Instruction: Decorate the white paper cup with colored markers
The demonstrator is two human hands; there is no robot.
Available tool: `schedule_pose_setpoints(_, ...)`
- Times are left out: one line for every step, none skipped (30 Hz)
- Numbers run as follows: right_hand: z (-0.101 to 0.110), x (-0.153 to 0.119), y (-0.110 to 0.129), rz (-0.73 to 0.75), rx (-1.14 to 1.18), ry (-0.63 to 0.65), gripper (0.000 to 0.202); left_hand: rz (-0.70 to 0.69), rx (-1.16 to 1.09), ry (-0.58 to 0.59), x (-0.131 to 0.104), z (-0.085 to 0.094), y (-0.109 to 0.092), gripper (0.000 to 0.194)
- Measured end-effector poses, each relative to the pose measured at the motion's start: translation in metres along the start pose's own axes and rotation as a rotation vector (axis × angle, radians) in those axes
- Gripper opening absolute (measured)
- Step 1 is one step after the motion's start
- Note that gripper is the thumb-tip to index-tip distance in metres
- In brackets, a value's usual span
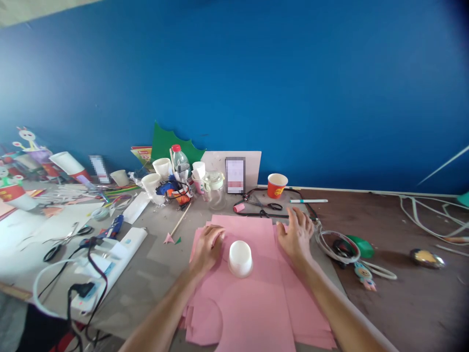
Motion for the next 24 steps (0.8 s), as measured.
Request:
schedule_pose_setpoints(0.001,0.0,0.0,0.008,0.001,0.0,0.043,-0.001,-0.003,-0.003,0.0,0.0,0.001,0.021)
schedule_pose_setpoints(0.002,0.001,0.0,0.016,0.003,0.003,0.042,-0.002,-0.007,-0.007,-0.001,-0.001,0.001,0.021)
schedule_pose_setpoints(0.003,0.003,-0.001,0.023,0.002,0.011,0.041,-0.005,-0.012,-0.011,-0.001,-0.001,0.002,0.02)
schedule_pose_setpoints(0.004,0.007,-0.002,0.027,-0.002,0.022,0.041,-0.009,-0.018,-0.016,-0.001,-0.002,0.002,0.02)
schedule_pose_setpoints(0.005,0.013,-0.003,0.027,-0.013,0.036,0.04,-0.014,-0.026,-0.021,-0.001,-0.002,0.002,0.019)
schedule_pose_setpoints(0.005,0.021,-0.004,0.024,-0.033,0.057,0.04,-0.017,-0.036,-0.031,-0.001,-0.002,0.003,0.019)
schedule_pose_setpoints(0.005,0.031,-0.006,0.016,-0.064,0.075,0.039,-0.02,-0.046,-0.039,-0.001,-0.003,0.003,0.018)
schedule_pose_setpoints(0.002,0.043,-0.008,0.01,-0.112,0.111,0.039,-0.022,-0.054,-0.045,-0.001,-0.003,0.004,0.018)
schedule_pose_setpoints(-0.003,0.056,-0.01,0.002,-0.182,0.164,0.04,-0.023,-0.058,-0.048,-0.001,-0.003,0.004,0.019)
schedule_pose_setpoints(-0.01,0.069,-0.013,-0.001,-0.267,0.225,0.04,-0.023,-0.055,-0.047,-0.001,-0.004,0.004,0.019)
schedule_pose_setpoints(-0.014,0.083,-0.016,-0.001,-0.3,0.245,0.041,-0.023,-0.049,-0.041,-0.001,-0.005,0.004,0.019)
schedule_pose_setpoints(-0.018,0.097,-0.017,0.001,-0.322,0.255,0.04,-0.022,-0.041,-0.033,-0.001,-0.005,0.004,0.019)
schedule_pose_setpoints(-0.023,0.109,-0.019,0.005,-0.347,0.27,0.04,-0.021,-0.035,-0.025,-0.002,-0.006,0.004,0.019)
schedule_pose_setpoints(-0.029,0.119,-0.022,0.013,-0.374,0.291,0.04,-0.016,-0.032,-0.018,-0.002,-0.006,0.004,0.019)
schedule_pose_setpoints(-0.036,0.128,-0.024,0.025,-0.401,0.315,0.04,-0.01,-0.032,-0.011,-0.002,-0.007,0.004,0.02)
schedule_pose_setpoints(-0.044,0.135,-0.026,0.043,-0.429,0.345,0.04,-0.004,-0.032,-0.006,-0.003,-0.007,0.004,0.02)
schedule_pose_setpoints(-0.052,0.14,-0.028,0.063,-0.456,0.376,0.04,0.003,-0.033,0.0,-0.003,-0.007,0.004,0.019)
schedule_pose_setpoints(-0.06,0.144,-0.03,0.084,-0.482,0.407,0.04,0.009,-0.034,0.005,-0.003,-0.007,0.004,0.019)
schedule_pose_setpoints(-0.067,0.146,-0.032,0.107,-0.506,0.438,0.039,0.01,-0.036,0.01,-0.003,-0.007,0.003,0.019)
schedule_pose_setpoints(-0.074,0.148,-0.034,0.128,-0.529,0.465,0.038,0.01,-0.038,0.016,-0.002,-0.008,0.003,0.019)
schedule_pose_setpoints(-0.08,0.149,-0.036,0.148,-0.55,0.489,0.037,0.007,-0.042,0.021,-0.002,-0.008,0.002,0.019)
schedule_pose_setpoints(-0.085,0.15,-0.037,0.164,-0.57,0.508,0.036,0.004,-0.045,0.023,-0.002,-0.008,0.001,0.019)
schedule_pose_setpoints(-0.089,0.151,-0.038,0.178,-0.589,0.521,0.036,0.004,-0.049,0.027,-0.002,-0.009,0.0,0.019)
schedule_pose_setpoints(-0.093,0.152,-0.039,0.188,-0.606,0.53,0.035,0.003,-0.054,0.033,-0.002,-0.009,-0.001,0.019)
Point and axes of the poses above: each hand's wrist, its own x-axis towards the middle knuckle, its own z-axis out of the back of the hand, y = z × x, the point moved 8 cm from there along x, towards the middle knuckle, and after that the axes turned 14 degrees about -z, right-handed, at the moved point
